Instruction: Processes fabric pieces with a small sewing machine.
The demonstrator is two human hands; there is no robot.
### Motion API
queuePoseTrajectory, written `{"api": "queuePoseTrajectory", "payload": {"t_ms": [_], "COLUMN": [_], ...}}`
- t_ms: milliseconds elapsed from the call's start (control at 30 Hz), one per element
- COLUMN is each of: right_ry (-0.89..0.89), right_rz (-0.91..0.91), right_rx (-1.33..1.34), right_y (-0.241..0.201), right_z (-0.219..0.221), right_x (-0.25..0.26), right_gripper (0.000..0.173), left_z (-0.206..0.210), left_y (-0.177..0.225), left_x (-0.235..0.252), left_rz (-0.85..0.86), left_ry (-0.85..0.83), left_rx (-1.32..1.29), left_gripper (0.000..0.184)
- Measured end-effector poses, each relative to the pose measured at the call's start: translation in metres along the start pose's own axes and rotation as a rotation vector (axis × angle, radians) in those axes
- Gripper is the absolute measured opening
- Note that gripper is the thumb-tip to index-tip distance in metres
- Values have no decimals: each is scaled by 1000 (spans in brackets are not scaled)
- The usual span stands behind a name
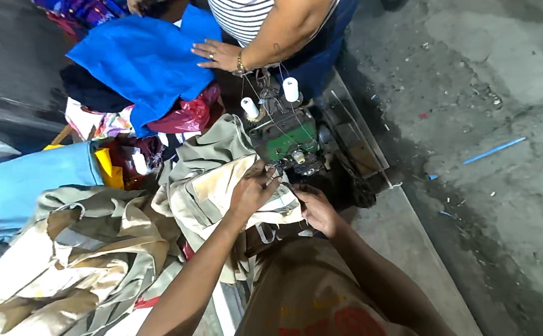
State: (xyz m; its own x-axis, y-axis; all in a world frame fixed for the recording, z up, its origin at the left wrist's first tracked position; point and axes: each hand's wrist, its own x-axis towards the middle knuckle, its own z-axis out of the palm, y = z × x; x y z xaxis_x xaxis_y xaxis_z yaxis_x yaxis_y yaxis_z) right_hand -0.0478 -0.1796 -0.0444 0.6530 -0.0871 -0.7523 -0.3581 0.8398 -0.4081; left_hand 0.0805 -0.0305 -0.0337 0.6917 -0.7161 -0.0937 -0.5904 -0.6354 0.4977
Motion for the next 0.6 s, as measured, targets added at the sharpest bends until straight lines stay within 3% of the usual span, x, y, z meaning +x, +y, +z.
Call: {"api": "queuePoseTrajectory", "payload": {"t_ms": [267,533,600], "right_ry": [115,152,151], "right_rz": [-235,-321,-336], "right_rx": [-364,-426,-466], "right_y": [8,16,15], "right_z": [3,6,6], "right_x": [6,16,16], "right_gripper": [16,15,15], "left_z": [-19,-24,-22], "left_y": [0,-6,10], "left_x": [12,20,7], "left_rz": [-112,-77,-98], "left_ry": [-129,-85,27], "left_rx": [11,58,194], "left_gripper": [54,47,44]}}
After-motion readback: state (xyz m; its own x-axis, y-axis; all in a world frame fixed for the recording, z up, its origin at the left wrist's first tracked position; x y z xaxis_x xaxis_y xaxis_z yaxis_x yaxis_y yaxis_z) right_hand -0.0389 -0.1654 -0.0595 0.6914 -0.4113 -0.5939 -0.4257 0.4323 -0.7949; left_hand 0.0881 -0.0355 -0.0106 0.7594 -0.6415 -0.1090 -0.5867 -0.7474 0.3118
